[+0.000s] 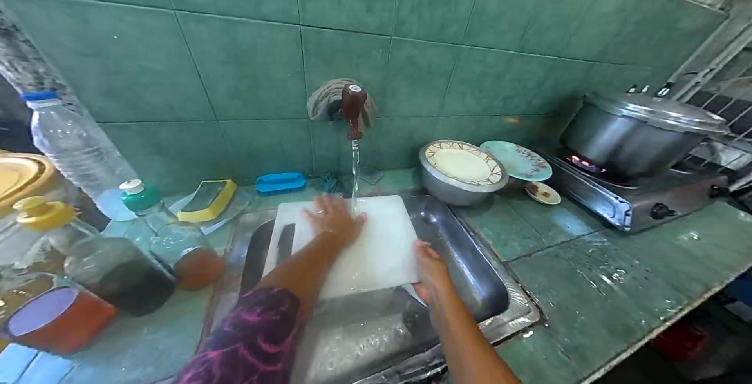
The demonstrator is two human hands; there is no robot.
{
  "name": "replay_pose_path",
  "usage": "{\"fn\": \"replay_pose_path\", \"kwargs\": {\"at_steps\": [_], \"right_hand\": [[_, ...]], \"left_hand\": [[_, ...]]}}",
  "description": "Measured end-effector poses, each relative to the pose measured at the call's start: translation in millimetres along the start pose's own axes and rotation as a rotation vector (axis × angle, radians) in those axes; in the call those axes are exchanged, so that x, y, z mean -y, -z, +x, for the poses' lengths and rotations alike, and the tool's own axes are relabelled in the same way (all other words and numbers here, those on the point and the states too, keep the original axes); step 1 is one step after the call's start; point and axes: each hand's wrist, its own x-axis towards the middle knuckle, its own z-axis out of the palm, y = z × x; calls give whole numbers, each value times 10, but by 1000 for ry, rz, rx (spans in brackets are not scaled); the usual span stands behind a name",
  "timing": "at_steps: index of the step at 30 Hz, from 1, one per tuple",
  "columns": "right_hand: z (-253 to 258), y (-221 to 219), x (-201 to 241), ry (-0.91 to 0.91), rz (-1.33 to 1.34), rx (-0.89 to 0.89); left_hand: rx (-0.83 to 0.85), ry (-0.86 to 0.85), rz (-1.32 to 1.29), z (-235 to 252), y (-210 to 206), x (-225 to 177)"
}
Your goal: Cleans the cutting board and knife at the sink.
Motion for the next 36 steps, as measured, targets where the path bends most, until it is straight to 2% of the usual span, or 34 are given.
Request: {"fn": "replay_pose_path", "kwargs": {"at_steps": [2,4,7,9,11,14,16,19,22,24,26,27,30,32,36], "right_hand": [[-71,-86,1,14,18,-13],[-66,-118,-4,22,53,-35],[49,0,7,2,126,-74],[144,182,13,1,137,-86],[238,370,44,2,141,-81],[310,581,141,-5,135,-83],[324,649,210,-31,111,-51],[336,616,217,-110,79,38],[336,485,237,-209,41,165],[313,440,338,-244,58,294],[335,380,471,-214,60,448],[361,309,533,-198,32,475],[418,-126,681,-96,-144,334],[442,-531,701,103,-436,194],[288,-1119,639,538,-1095,41]], "left_hand": [[16,-144,-14,62,-95,-369],[101,-345,28,-16,-191,-679],[255,-668,122,-396,-259,-857],[317,-809,157,-656,-276,-634],[322,-889,168,-825,-239,-185],[272,-853,184,-819,-10,598],[216,-789,205,-735,191,996],[3,-782,180,-683,388,1254],[-392,-978,-56,-562,434,1339],[-499,-1066,-213,-585,505,1353],[-539,-993,-342,-730,597,1332],[-515,-865,-441,-839,615,1308],[-298,-250,-841,-1024,511,1229],[-219,54,-1147,-1024,273,1192],[-216,366,-1500,-1152,-244,1043]]}}
